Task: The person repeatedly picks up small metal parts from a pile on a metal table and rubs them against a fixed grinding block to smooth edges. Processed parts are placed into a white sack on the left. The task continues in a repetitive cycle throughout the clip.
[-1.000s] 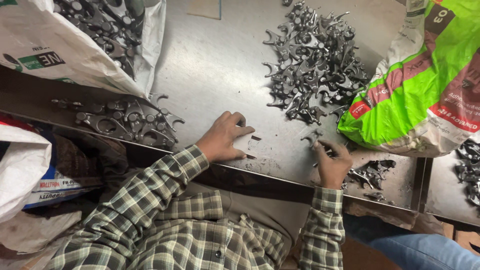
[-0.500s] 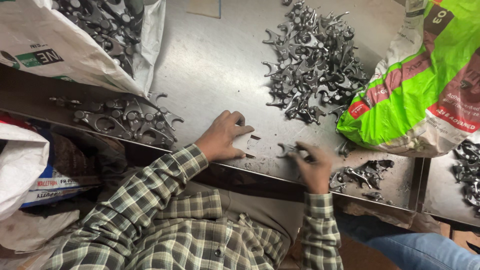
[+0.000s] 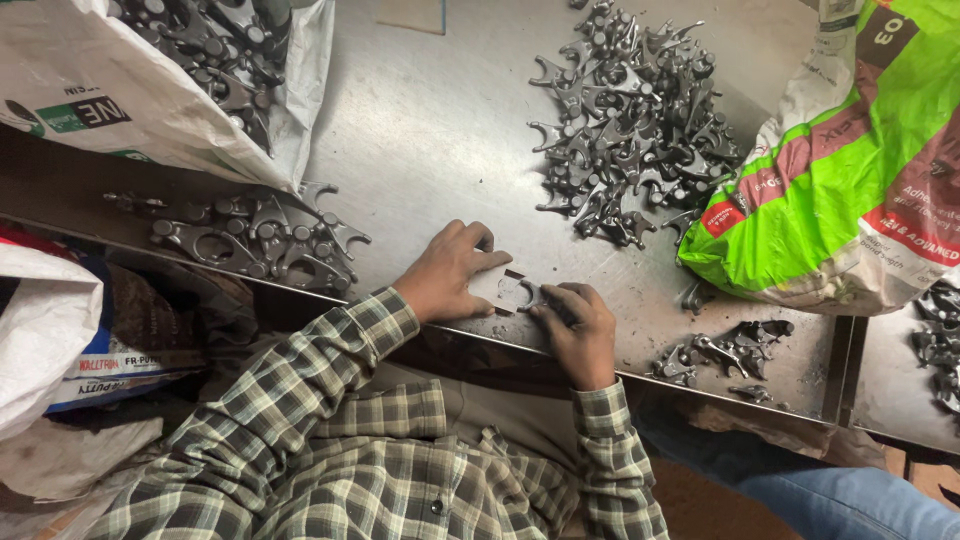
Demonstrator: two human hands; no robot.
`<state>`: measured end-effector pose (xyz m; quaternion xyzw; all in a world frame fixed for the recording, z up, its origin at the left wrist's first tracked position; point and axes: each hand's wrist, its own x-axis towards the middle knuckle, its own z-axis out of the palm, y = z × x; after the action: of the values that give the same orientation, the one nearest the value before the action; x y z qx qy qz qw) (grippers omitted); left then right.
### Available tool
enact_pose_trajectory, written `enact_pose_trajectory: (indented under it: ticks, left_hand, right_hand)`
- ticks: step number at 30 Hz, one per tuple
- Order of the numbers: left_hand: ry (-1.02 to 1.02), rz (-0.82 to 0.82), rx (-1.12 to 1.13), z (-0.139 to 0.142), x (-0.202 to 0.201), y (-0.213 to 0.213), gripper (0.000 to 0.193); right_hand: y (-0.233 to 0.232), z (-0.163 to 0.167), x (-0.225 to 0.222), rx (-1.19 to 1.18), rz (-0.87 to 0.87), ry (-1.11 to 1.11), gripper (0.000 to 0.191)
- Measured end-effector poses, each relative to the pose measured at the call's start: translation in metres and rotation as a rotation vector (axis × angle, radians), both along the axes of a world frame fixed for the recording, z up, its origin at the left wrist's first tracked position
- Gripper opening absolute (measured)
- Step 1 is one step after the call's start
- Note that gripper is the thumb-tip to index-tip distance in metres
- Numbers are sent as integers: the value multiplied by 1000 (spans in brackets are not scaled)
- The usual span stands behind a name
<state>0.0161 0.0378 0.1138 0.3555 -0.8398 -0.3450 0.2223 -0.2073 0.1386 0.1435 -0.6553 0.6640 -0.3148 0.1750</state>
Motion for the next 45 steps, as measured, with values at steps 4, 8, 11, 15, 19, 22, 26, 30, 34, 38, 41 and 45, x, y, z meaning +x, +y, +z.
enact_pose_trajectory:
  ticks: [4, 8, 11, 15, 19, 22, 26, 30, 34, 38, 41, 45]
  left_hand:
    - [-5, 1, 3, -1, 0, -1, 71]
    - [-20, -2, 21, -2, 0, -1, 71]
    - [-39, 0, 34, -1, -1, -1, 72]
    - [-50, -2, 27, 0, 0, -2, 71]
    - [-57, -6, 54, 0, 0, -2, 70]
    - [-48, -2, 44, 0, 0, -2, 70]
    - [-25, -2, 39, 1, 0, -2, 69]
    - [19, 9, 11, 1, 3, -1, 68]
    - [57, 5, 2, 2, 3, -1, 66]
    - [32, 1, 24, 3, 2, -2, 68]
    - [-7, -2, 56, 4, 1, -2, 69]
    - [-15, -1, 45, 4, 2, -1, 70]
  right_hand:
    - [-5, 1, 4, -5, -18, -20, 29]
    - [-9, 1, 12, 26, 15, 5, 32]
    - [-11, -2, 10, 93, 52, 21, 36]
    - [-9, -9, -11, 221, 24, -52, 35]
    - [-7, -13, -50, 317, -107, -1266, 28]
    - [-9, -12, -78, 153, -122, -1587, 29]
    - [-38, -23, -83, -60, -441, -311, 16]
    - [-64, -24, -75, -208, -318, 278, 29]
    - [-53, -21, -73, -297, -241, 341, 23]
    - [-26, -17, -70, -68, -183, 113, 25]
    - [-10, -15, -66, 14, -125, 6, 30]
    - [-3, -14, -51, 4, -112, 33, 38]
